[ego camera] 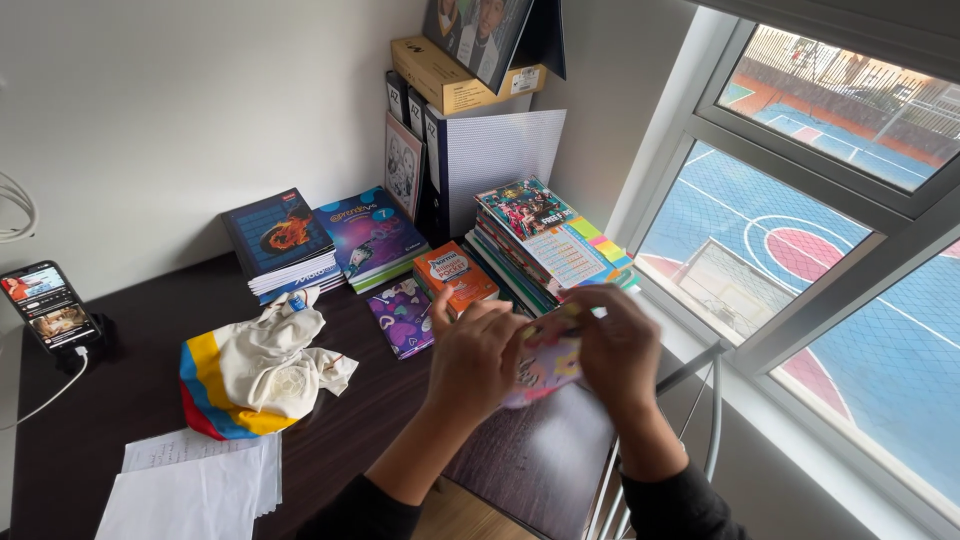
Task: The person folds two sheets of patterned paper into small rectangular packets by hand. They unfold and refold the first sheet multiple times before completing it, then repeat the process with a second sheet. The folded packets are placed on the desk.
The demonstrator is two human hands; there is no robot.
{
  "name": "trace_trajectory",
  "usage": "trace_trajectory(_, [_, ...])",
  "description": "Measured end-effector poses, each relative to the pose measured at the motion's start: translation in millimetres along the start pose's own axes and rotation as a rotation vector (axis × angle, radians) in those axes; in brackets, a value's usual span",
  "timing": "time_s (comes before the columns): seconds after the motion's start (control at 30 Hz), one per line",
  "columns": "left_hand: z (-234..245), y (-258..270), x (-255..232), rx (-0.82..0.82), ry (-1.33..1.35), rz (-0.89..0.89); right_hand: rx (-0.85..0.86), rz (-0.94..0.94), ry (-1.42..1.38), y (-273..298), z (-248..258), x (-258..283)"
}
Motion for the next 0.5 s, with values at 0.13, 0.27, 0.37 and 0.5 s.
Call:
trace_trajectory(0.13, [3.0,48.8,64.8,0.031,-0.265,0.024,-0.140,-0.086,0.198,-31.9,52.0,-33.6])
trace_trajectory(0.27, [16.6,95.9,129.7,-0.004,-0.468,0.156,-0.197,-0.193,0.422,-47.8,89.0,-37.1])
trace_trajectory(0.37, [23.0,1.8,29.4,-0.057,-0.223,-0.014,-0.013,0.007,0.214,-24.3,16.3,-30.4])
trace_trajectory(0.5, [0.4,-30.4,-1.7,0.002,-0.070,-0.012,0.027,-0.059,0.069,-4.2,-14.0,-5.7])
Point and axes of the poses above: each hand's wrist, its own y-axis away from the middle knuckle, its own z-axis out of the back of the hand, x = y × z, the point moved 9 cm from there along -y, towards the middle knuckle, and after that the axes turned 7 degrees about -x, right-handed, at the moved point
